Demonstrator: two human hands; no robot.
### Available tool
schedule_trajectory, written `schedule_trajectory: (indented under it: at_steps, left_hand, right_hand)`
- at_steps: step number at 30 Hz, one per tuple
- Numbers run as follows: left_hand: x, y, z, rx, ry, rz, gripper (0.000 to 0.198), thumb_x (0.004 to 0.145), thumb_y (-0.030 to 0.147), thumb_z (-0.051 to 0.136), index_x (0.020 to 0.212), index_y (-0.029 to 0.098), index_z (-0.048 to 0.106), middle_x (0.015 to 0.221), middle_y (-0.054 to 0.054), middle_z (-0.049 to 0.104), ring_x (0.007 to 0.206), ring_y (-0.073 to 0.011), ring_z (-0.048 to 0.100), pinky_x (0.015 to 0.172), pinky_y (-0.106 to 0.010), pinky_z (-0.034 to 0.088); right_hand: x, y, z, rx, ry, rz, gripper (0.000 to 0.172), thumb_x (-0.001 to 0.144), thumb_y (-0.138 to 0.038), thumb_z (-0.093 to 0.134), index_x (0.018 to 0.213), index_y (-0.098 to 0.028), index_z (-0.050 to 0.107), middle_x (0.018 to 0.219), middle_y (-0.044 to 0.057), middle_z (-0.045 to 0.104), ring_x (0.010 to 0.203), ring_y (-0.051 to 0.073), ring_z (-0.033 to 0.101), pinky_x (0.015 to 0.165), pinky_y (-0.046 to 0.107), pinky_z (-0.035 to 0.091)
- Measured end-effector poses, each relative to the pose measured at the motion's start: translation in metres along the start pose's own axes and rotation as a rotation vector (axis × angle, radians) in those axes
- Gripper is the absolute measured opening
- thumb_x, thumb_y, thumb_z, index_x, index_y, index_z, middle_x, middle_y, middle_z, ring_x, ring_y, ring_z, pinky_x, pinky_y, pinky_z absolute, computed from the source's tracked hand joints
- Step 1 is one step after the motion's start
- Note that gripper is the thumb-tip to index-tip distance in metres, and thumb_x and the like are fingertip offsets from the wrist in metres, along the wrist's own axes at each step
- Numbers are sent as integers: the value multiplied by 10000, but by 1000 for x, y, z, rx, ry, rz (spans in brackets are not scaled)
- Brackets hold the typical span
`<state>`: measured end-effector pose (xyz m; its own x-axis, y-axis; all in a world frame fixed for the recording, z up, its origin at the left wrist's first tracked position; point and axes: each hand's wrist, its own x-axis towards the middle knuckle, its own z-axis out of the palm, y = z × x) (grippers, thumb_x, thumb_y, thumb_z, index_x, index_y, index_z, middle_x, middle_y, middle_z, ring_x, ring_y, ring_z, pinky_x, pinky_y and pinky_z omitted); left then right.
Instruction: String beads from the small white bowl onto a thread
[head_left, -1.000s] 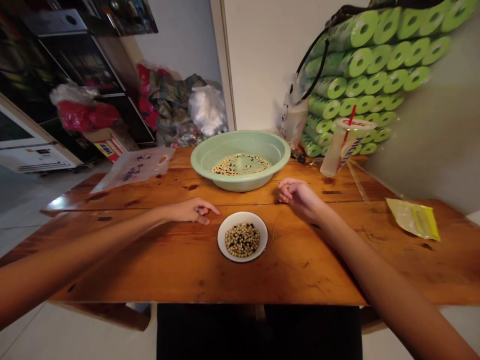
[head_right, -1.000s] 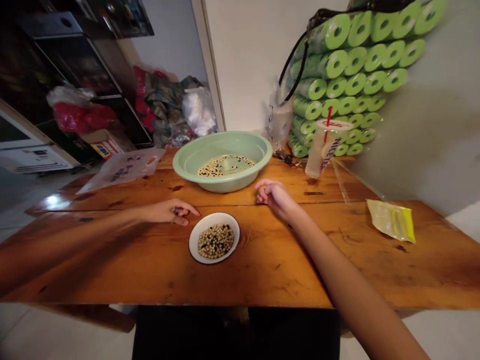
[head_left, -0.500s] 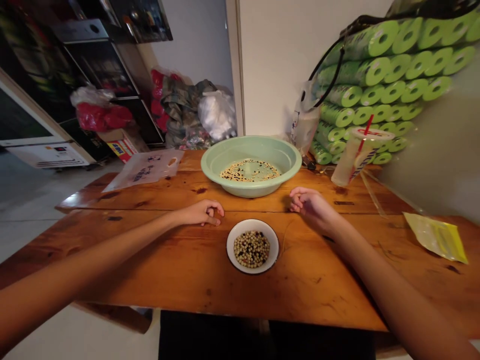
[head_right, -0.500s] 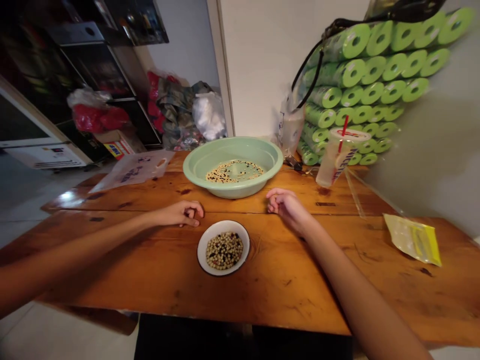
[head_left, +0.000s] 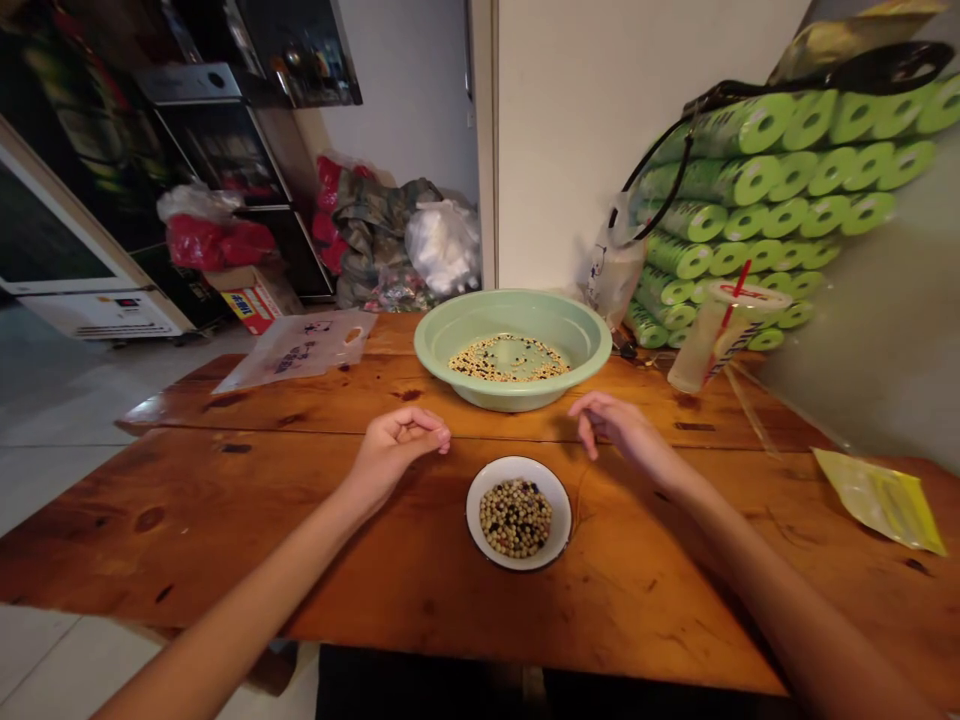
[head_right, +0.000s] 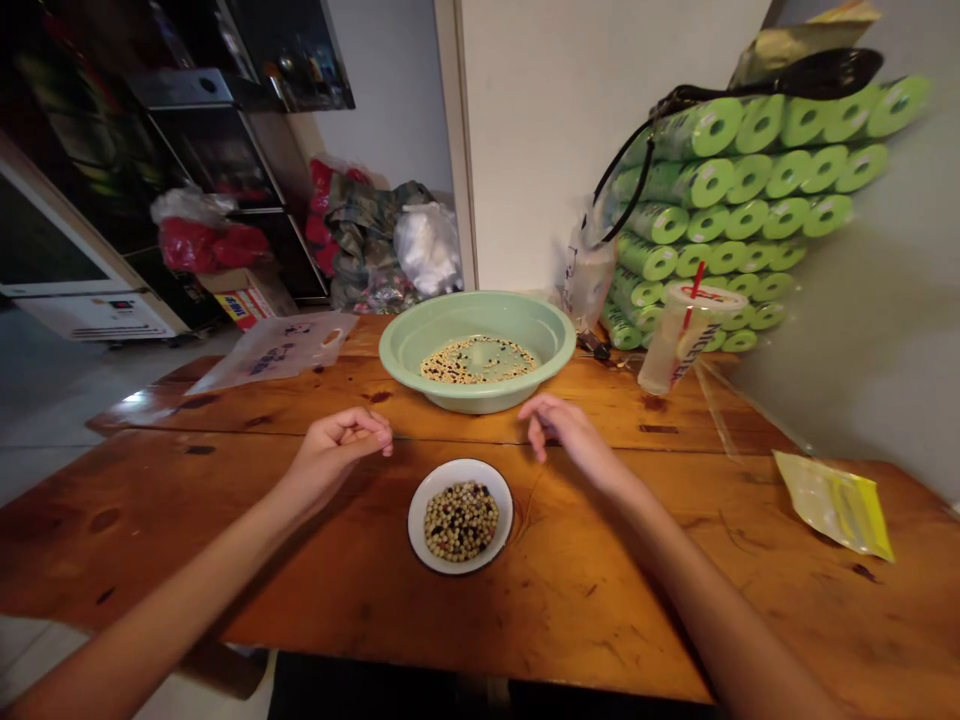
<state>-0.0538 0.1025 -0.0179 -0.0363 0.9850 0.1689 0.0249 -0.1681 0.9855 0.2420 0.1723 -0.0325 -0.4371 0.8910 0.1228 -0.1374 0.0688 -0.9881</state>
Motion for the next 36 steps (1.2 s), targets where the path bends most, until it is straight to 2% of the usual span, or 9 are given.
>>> schedule_trajectory:
  at_steps: [2,4,9,15,21,25,30,34,36]
  left_hand:
    - [0,7,23,-45,-18,33,274,653,281,778,753,172,547,704,31,634,615,-88,592,651,-224,487]
    - [3,10,46,-67,-69,51,281,638,240,789,789,169,563,723,23,640,647,-97,600,647,-218,486]
    - [13,5,81,-40,-169,116,198,682,216,752,792,167,596,744,6,637,709,-118,610,673,-226,492]
    - [11,-7,79,-112,-193,160,294,710,223,759,979,191,646,933,-51,670,869,-174,638,782,-277,517]
    - [-3,-4,83,-39,-238,260,85,812,273,673,789,203,715,828,-41,621,805,-168,614,751,-269,497]
    - [-5,4,82,-145,-109,158,161,831,340,637,774,190,639,804,-37,630,790,-170,604,747,-268,493]
    - [4,-3,72,-146,188,81,202,847,402,595,805,205,584,719,-4,611,700,-149,580,712,-254,485]
    - [12,-15,68,-150,208,64,191,831,403,609,830,213,608,684,4,585,671,-150,575,672,-248,484]
    - [14,-20,68,-152,208,53,194,825,409,615,823,214,617,685,-3,592,668,-157,578,666,-255,489]
  right_hand:
    - [-8,-6,18,-116,-20,-62,153,869,-281,562,898,-177,671,704,17,620,691,171,565,719,302,412]
    - [-16,-9,32,-381,-62,-263,187,887,-312,567,1021,-209,648,929,41,633,898,193,566,850,320,400]
    - [-21,0,42,-475,-91,-301,171,912,-348,533,844,-216,617,817,21,592,802,184,540,784,309,406]
    - [-20,1,44,-303,-40,-215,313,914,-435,504,708,-208,567,676,8,582,671,168,543,665,285,421]
    - [-27,-6,62,-213,-128,-118,343,898,-440,536,653,-206,588,650,8,582,659,165,548,654,283,430]
    - [-26,-18,60,-279,-150,-84,310,914,-430,505,754,-203,642,722,24,620,729,176,577,708,296,443]
    - [31,-52,37,-748,21,-127,330,950,-405,397,885,-188,637,835,47,637,823,190,584,778,313,454]
    - [120,-56,38,-910,-118,55,278,958,-306,442,846,-146,639,798,40,641,767,176,600,739,317,487]
    - [157,-45,46,-993,-214,202,193,922,-315,563,954,-140,638,947,42,654,819,171,625,744,343,522]
